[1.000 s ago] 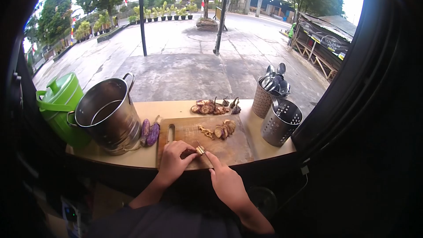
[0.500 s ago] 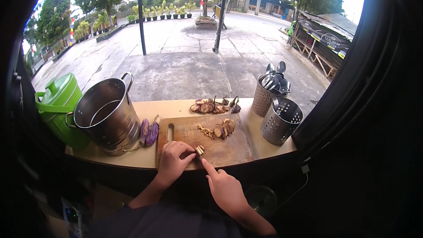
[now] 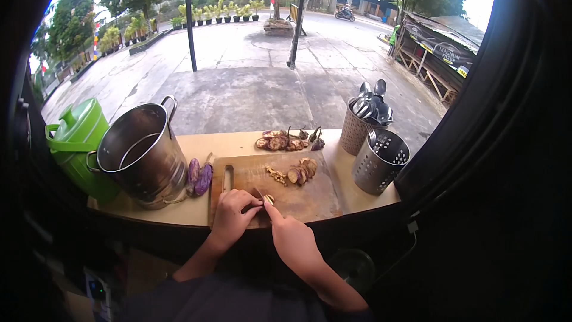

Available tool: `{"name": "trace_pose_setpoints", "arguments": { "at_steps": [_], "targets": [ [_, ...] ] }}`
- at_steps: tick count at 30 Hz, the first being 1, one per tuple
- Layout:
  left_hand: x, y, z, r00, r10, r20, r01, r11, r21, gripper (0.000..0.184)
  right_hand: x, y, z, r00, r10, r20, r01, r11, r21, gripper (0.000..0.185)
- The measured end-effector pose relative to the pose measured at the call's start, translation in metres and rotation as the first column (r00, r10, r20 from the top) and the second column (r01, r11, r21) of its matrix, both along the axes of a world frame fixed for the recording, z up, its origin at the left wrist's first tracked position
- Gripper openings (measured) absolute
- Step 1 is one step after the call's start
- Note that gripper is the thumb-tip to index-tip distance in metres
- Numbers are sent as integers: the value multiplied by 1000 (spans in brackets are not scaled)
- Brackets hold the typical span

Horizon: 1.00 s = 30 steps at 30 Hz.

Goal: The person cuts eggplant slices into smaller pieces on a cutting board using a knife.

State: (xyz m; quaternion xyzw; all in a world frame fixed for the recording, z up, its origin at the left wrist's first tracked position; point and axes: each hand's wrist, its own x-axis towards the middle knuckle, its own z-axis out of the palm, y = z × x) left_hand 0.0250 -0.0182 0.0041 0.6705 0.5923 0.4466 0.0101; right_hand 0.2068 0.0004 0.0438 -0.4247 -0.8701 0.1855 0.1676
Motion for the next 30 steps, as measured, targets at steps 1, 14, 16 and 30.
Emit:
{"name": "trace_pose_setpoints", "arguments": {
  "at_steps": [1,14,16,30],
  "targets": [
    [0,0,0,1000,8,11,-8,1000,-6,11,-1,1,0,1000,-3,0,3,1000,0,43],
    [4,-1,6,987,4,159,11,996,-90,24,15,-9,5,996,7,84,-9,1000,26,46],
    [1,-1,4,998,-9,63,15,995,-95,23,15,-9,4,996,7,89,-11,999,53,47],
    [3,1,3,998,-27,65,34,994,-107,32,35,-20,23,1000,-18,26,17,1000,26,48]
  ]
}}
